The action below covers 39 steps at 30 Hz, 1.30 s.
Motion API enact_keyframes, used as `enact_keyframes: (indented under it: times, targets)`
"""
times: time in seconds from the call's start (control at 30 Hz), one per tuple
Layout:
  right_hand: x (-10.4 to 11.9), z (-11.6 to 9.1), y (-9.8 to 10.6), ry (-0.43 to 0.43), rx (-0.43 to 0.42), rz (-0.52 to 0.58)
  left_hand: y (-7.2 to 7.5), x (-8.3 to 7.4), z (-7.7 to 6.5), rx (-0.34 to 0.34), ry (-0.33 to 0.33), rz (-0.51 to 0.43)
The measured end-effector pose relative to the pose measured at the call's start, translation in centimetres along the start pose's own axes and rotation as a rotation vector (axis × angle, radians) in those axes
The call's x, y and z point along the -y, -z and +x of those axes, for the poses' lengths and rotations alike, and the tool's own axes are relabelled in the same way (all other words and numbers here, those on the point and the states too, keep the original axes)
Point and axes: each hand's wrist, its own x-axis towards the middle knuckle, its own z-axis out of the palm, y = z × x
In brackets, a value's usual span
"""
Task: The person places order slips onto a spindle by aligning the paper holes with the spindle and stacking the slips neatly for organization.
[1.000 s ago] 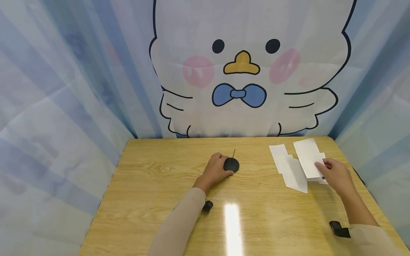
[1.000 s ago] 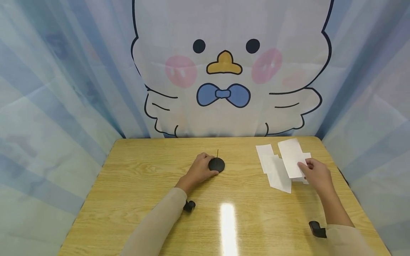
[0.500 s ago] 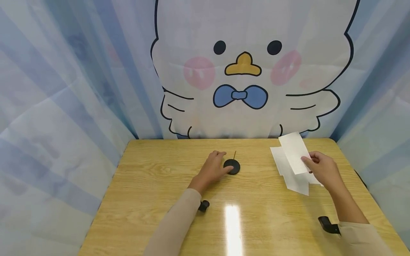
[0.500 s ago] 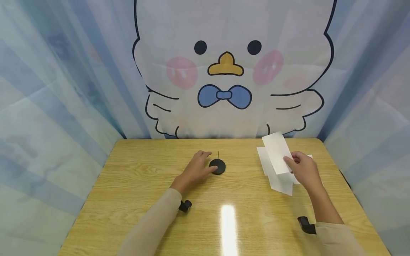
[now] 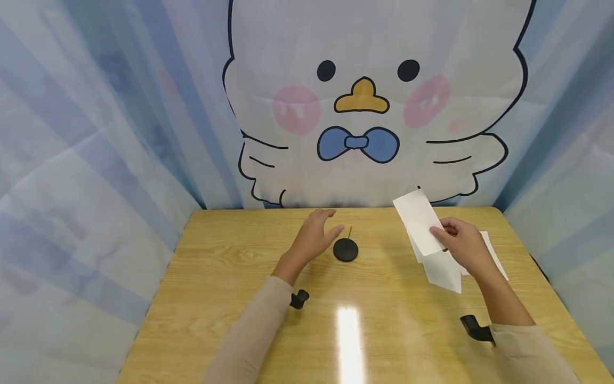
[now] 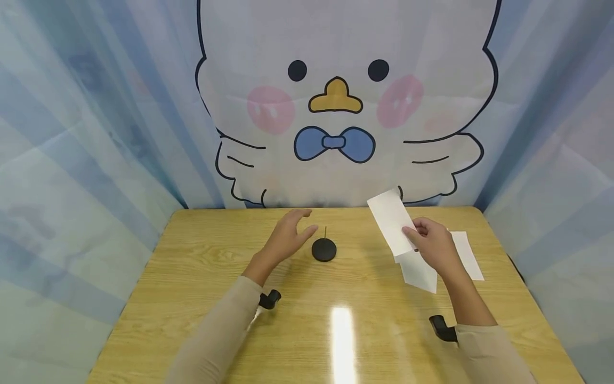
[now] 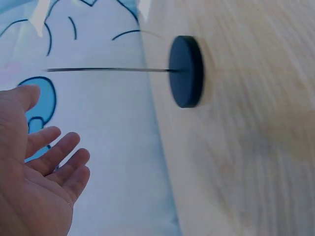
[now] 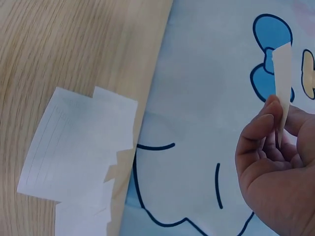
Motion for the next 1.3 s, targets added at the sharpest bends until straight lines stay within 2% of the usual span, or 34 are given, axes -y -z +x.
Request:
enact_keyframes:
  times: [0.23,0.5,0.8,1.3]
  targets:
    - [2.0,0.4,-0.8,0.04,0.053,0.026,1.5,-2.1,1.1,-0.046,-0.064,-0.075]
    - [3.5,0.8,-2.1,0.072,0.094,0.062,1.8,-3.9,2.1,-0.079,-0.093,-0.196]
    - [4.9,1.1,-3.8,0.091,0.131,0.093,1.8,-4.7,2.7,-0.088,-0.016,-0.342]
    - [5.5,1.5,-4.5,0.094,0.179,0.095,1.3,-4.3,2.9,-0.14,0.039,-0.409]
